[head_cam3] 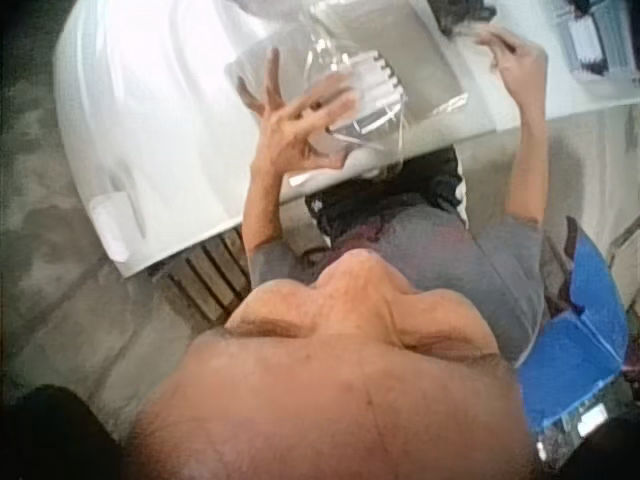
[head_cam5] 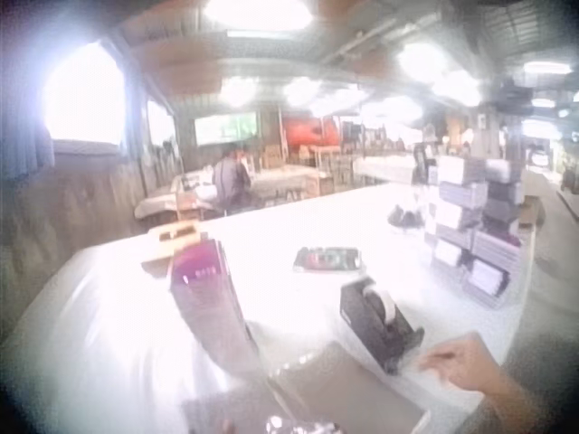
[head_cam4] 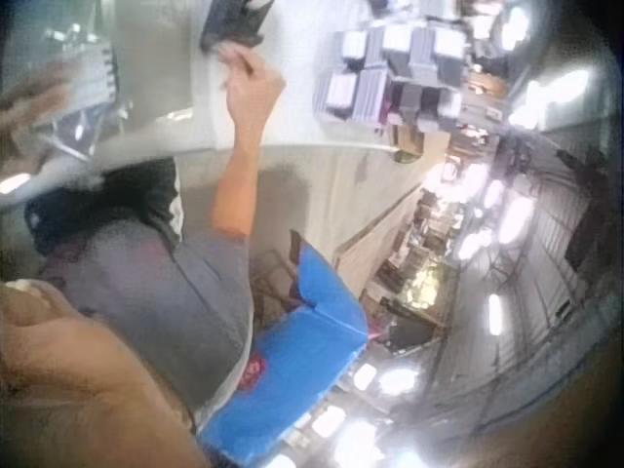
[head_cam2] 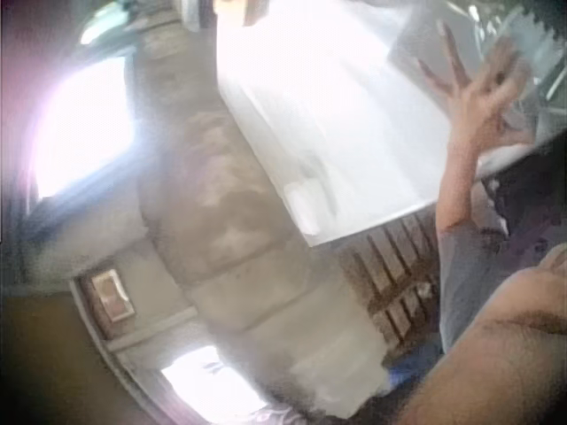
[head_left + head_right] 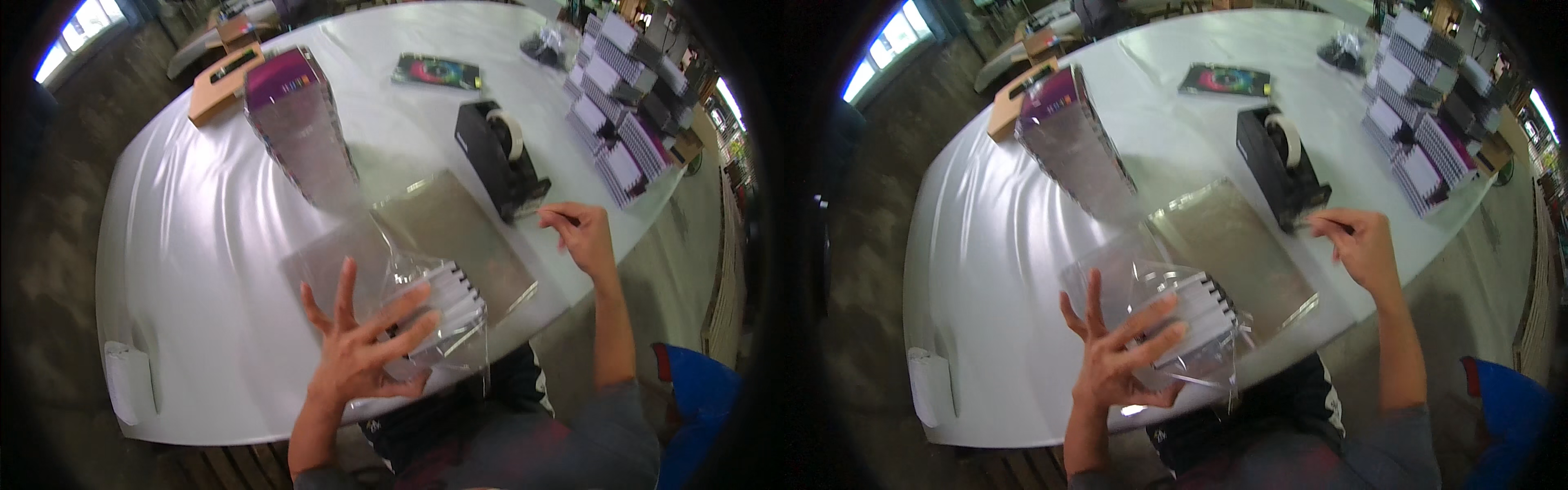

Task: The person places spiral-bound notebooks into clear plastic sleeves and seals them with a tape dispenser. They repeat this process for several notebooks, stacking the finished packages on the table.

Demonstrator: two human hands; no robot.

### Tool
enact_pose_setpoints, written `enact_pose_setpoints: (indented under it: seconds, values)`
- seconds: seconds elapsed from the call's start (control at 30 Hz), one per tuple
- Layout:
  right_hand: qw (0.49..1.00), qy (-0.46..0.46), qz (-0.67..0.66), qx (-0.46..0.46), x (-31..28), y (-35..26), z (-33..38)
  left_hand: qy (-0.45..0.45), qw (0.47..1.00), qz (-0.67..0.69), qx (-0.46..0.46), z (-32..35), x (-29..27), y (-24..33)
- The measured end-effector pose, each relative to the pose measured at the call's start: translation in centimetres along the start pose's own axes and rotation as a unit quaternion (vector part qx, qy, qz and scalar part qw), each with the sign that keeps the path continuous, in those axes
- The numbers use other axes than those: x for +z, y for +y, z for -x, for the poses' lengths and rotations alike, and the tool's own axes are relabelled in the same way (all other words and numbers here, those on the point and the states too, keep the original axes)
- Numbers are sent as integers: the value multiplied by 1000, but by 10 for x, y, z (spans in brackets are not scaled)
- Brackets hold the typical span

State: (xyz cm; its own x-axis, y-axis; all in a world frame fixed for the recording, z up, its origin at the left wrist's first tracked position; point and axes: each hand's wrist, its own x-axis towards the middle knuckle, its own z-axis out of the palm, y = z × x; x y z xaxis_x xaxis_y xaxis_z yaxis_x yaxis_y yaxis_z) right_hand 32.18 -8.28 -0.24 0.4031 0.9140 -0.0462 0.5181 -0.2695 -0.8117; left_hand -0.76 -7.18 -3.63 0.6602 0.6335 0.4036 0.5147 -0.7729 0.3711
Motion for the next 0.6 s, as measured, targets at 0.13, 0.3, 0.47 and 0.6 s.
enact_pose_setpoints:
  seconds: [0.13, 0.3, 0.47, 0.6]
  values:
    - [886, -441, -111, -92, 9, -77, 8, -45, 998, -49, 21, -1, -8, -4]
    - [817, -555, -113, -107, 45, -111, 5, -73, 993, -79, 50, -3, -14, -4]
    - [826, -547, 7, -135, 64, -130, 6, -110, 990, -80, 44, -4, -17, -3]
    - [842, -458, 187, -216, 77, -134, 15, -119, 990, -67, 40, -3, -17, -4]
